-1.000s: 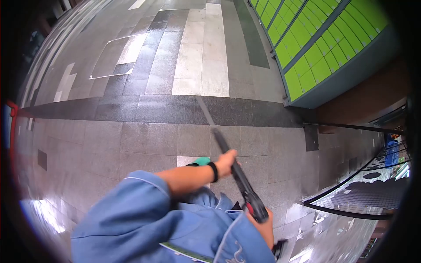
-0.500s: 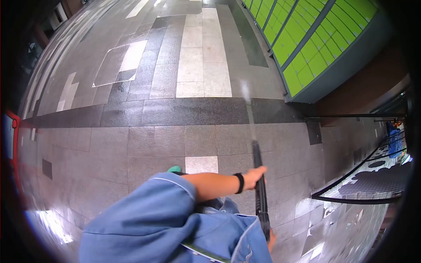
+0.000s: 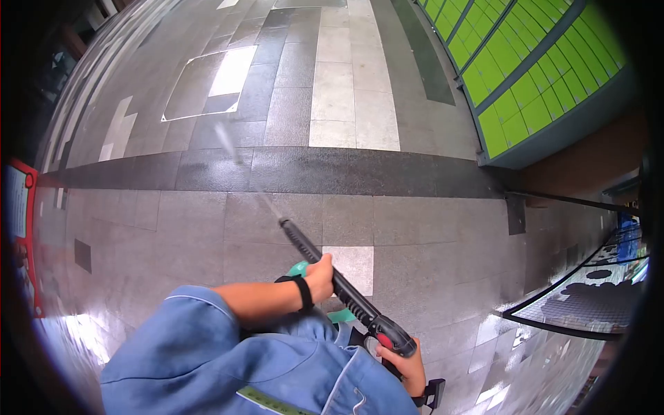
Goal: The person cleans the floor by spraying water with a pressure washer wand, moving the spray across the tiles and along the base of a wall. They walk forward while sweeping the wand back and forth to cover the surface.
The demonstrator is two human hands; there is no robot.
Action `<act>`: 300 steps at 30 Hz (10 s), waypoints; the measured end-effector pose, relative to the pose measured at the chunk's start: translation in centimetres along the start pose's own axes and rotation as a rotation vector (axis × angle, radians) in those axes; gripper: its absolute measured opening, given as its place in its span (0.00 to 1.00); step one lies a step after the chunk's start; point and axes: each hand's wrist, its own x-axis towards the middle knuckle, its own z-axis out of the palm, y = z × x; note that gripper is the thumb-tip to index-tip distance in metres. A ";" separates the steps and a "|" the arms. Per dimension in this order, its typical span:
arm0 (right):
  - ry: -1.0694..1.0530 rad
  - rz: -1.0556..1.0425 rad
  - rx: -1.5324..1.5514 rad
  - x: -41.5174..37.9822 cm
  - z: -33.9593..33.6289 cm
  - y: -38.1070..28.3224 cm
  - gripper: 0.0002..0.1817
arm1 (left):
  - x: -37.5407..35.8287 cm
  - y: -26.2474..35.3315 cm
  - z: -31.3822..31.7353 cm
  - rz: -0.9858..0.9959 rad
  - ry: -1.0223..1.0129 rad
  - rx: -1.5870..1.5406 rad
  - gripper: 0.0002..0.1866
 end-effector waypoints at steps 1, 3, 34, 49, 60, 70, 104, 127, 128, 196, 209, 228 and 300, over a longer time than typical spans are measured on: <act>-0.003 -0.005 -0.003 0.4 0.4 0.5 0.12 | -0.7 0.6 -0.6 0.003 0.025 0.037 0.20; 0.090 -0.050 0.010 -2.5 2.9 -0.5 0.13 | -0.4 0.3 -1.1 -0.003 0.017 0.088 0.21; 0.500 -0.294 -0.142 -18.8 47.9 13.1 0.17 | 4.3 7.6 -41.2 -0.045 -0.331 0.336 0.24; 0.470 -0.198 -0.199 -22.0 77.0 14.2 0.19 | 5.4 20.2 -61.9 -0.170 -0.602 0.413 0.18; -0.222 -0.162 -0.022 -14.4 93.4 14.9 0.17 | 7.8 39.3 -91.5 0.014 0.006 -0.046 0.21; 0.640 -0.182 -0.120 -39.7 108.3 34.0 0.15 | 3.9 15.6 -96.8 -0.240 -0.828 0.614 0.21; 0.619 -0.344 -0.151 -39.5 136.0 37.3 0.15 | 11.5 32.8 -123.5 -0.130 -0.539 0.566 0.22; 0.695 -0.438 -0.360 -32.7 134.6 33.0 0.13 | 14.7 37.1 -118.2 -0.159 -0.562 0.536 0.22; 0.694 -0.438 -0.358 -32.6 134.6 32.9 0.13 | 14.6 37.2 -118.1 -0.158 -0.560 0.537 0.22; 0.709 -0.326 -0.476 -71.2 165.5 55.6 0.14 | -1.0 21.9 -167.1 -0.242 -0.849 0.374 0.21; -0.285 -0.283 -0.334 -56.5 187.0 52.8 0.18 | 11.3 46.7 -204.0 0.089 -0.065 -0.241 0.24; 0.345 -0.557 -0.596 -72.5 197.8 54.2 0.15 | 2.8 46.0 -197.6 -0.122 -0.961 -0.096 0.19; -0.528 -0.607 -0.713 -54.9 237.9 42.9 0.30 | 16.8 78.4 -241.8 0.231 -0.354 -0.735 0.14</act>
